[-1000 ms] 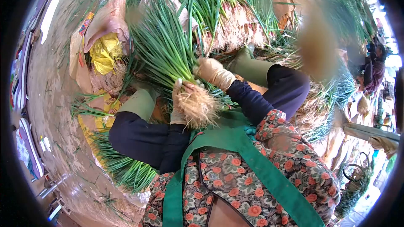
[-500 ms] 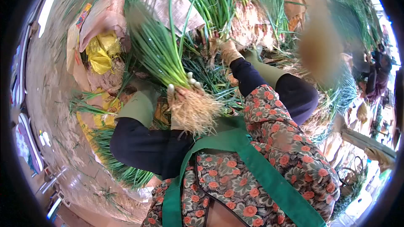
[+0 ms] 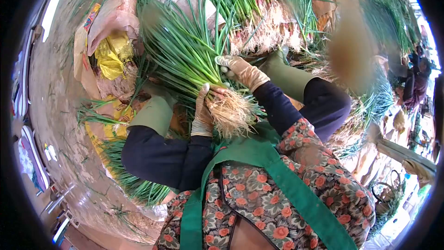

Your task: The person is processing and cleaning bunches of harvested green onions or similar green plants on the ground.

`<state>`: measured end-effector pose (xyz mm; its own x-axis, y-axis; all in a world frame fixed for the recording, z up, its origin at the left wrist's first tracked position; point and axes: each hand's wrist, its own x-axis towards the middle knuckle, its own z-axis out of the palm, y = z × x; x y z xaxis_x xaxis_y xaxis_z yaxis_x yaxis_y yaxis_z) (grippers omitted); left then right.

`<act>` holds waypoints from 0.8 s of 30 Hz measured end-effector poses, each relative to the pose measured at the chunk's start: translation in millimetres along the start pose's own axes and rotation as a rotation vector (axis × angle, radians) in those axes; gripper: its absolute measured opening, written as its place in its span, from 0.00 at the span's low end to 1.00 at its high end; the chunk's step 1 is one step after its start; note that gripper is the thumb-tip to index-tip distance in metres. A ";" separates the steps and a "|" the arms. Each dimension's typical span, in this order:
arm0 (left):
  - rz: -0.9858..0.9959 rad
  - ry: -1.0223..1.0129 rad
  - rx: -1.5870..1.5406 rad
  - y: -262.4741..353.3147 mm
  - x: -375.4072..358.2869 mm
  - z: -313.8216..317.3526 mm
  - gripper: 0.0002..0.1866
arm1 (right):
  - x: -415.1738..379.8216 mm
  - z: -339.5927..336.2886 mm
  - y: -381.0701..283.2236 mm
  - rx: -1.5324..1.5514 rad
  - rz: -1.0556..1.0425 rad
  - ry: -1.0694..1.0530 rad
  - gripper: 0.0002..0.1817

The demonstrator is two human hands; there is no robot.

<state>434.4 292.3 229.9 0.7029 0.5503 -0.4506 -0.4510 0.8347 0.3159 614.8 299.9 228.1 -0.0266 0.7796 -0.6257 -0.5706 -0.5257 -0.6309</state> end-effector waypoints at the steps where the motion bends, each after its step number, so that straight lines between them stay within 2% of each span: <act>1: -0.028 -0.058 -0.037 3.4 -7.8 0.2 0.24 | -4.6 -0.4 -0.6 0.014 0.084 0.033 0.13; 2: -0.030 -0.082 -0.131 2.8 -6.3 -4.1 0.24 | 0.7 13.0 1.1 0.045 -0.069 0.022 0.14; 4: -0.041 -0.123 -0.321 -1.9 -4.9 -19.4 0.23 | -13.8 22.6 10.8 0.098 -0.010 0.024 0.12; 5: -0.014 -0.160 -0.355 -3.0 -8.1 -14.1 0.23 | 6.7 3.4 35.1 -0.419 -0.144 0.055 0.13; 6: -0.006 -0.173 -0.369 -2.4 -10.2 -9.0 0.23 | 8.7 -0.8 60.7 -0.982 -0.623 0.269 0.13; 8: -0.002 -0.163 -0.356 -1.6 -13.3 -3.1 0.23 | 11.4 -14.8 69.0 -0.922 -0.479 0.329 0.12; 9: 0.004 -0.158 -0.348 -0.9 -14.8 -2.1 0.23 | 26.5 -43.0 84.9 -1.128 -0.498 0.402 0.13; 12: 0.003 -0.149 -0.338 1.3 -17.5 -2.8 0.23 | 29.1 -77.3 90.0 -0.876 -0.210 0.271 0.16; 14: 0.009 -0.142 -0.339 1.6 -19.8 -3.3 0.23 | 15.3 -47.1 73.7 -0.583 -0.325 0.246 0.15; 16: 0.008 -0.136 -0.337 1.9 -21.5 -1.6 0.23 | -20.2 -4.4 20.3 -0.120 -0.085 0.093 0.13; 17: 0.006 -0.133 -0.331 0.1 -23.4 -2.6 0.23 | -12.3 0.1 19.1 0.071 -0.035 -0.026 0.12; 18: 0.005 -0.133 -0.336 0.8 -23.3 -1.7 0.23 | -1.1 1.9 17.9 0.262 0.001 -0.279 0.12; 21: 0.011 -0.124 -0.334 1.5 -26.8 -1.5 0.23 | 6.8 18.6 18.9 0.411 -0.011 -0.339 0.12; 23: 0.012 -0.111 -0.325 1.7 -26.5 -2.1 0.23 | -3.1 23.6 17.9 -0.014 -0.167 -0.193 0.11; 24: 0.013 -0.105 -0.317 1.2 -26.7 -2.0 0.23 | 6.5 14.4 27.6 -0.250 -0.397 -0.227 0.11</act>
<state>414.0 278.7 240.7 0.7411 0.5700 -0.3547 -0.5976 0.8009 0.0384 587.1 295.4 213.2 -0.0412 0.9750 -0.2185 -0.3602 -0.2185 -0.9069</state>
